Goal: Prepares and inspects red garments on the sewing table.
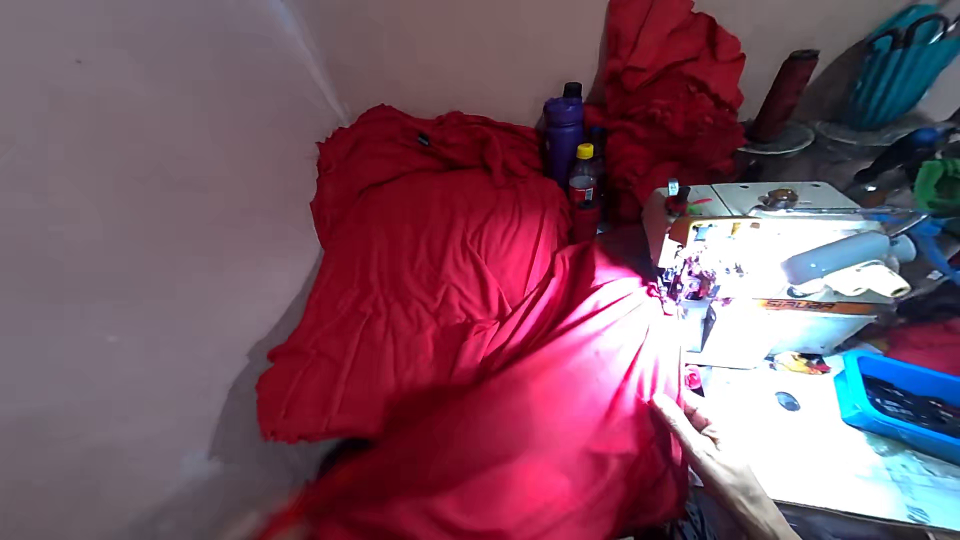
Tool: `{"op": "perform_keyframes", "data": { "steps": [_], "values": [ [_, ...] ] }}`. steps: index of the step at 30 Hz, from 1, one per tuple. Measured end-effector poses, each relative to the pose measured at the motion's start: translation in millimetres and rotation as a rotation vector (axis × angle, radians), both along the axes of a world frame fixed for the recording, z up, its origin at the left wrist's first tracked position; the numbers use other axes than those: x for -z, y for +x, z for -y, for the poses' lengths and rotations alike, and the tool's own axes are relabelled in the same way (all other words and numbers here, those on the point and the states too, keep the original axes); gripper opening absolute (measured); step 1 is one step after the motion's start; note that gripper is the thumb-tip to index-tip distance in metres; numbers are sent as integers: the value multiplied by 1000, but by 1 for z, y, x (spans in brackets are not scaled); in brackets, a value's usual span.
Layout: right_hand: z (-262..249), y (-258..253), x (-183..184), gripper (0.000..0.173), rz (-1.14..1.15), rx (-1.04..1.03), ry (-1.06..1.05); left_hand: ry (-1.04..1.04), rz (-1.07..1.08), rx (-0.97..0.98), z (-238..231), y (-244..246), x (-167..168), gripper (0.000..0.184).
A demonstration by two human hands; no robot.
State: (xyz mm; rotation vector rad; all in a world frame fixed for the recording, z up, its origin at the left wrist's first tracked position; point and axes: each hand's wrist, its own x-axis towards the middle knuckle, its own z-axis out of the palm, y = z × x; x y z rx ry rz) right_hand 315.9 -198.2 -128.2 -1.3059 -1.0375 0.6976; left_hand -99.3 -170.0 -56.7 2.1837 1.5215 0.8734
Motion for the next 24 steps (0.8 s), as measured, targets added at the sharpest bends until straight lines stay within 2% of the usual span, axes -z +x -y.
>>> {"op": "perform_keyframes", "data": {
  "steps": [1, 3, 4, 6, 7, 9, 12, 13, 15, 16, 18, 20, 22, 23, 24],
  "values": [
    [2, -5, -2, 19, 12, -21, -49, 156, -37, -60, -26, -9, -8, 33],
    [5, -17, 2, 19, 16, -49, -109, 352, -207, -287, -77, 5, -10, 35],
    [9, -21, 3, 18, -7, -60, -140, 342, -258, -365, -96, 22, -5, 40],
    [17, -23, 0, 24, -34, -67, -206, 292, -286, -344, -108, 61, 7, 56],
    [23, -20, -2, 29, -24, -68, -234, 306, -258, -271, -105, 84, 14, 54],
    [34, -12, -2, 30, 32, -92, -238, 354, -157, -94, -79, 132, 32, 36],
    [45, -5, 2, 27, 116, -116, -175, 514, 98, 34, -21, 191, 79, 16],
    [47, -5, 2, 27, 108, -123, -157, 468, 192, 59, 0, 203, 93, 12],
    [48, -5, 2, 27, 33, -133, -125, 200, 375, 62, 38, 215, 118, 13],
    [48, -6, 1, 27, -19, -135, -118, -4, 456, 19, 51, 216, 129, 22],
    [48, -10, -2, 27, -120, -138, -101, -543, 639, -87, 58, 213, 140, 46],
    [46, -14, -4, 27, -211, -154, -76, -978, 936, -181, 43, 210, 145, 52],
    [44, -18, -6, 27, -250, -152, -69, -1034, 1168, -161, 37, 210, 150, 36],
    [43, -18, -5, 28, -252, -138, -81, -983, 1202, -108, 38, 211, 147, 23],
    [44, -17, -4, 28, -257, -133, -88, -897, 1162, -62, 43, 210, 141, 20]
  ]
}}
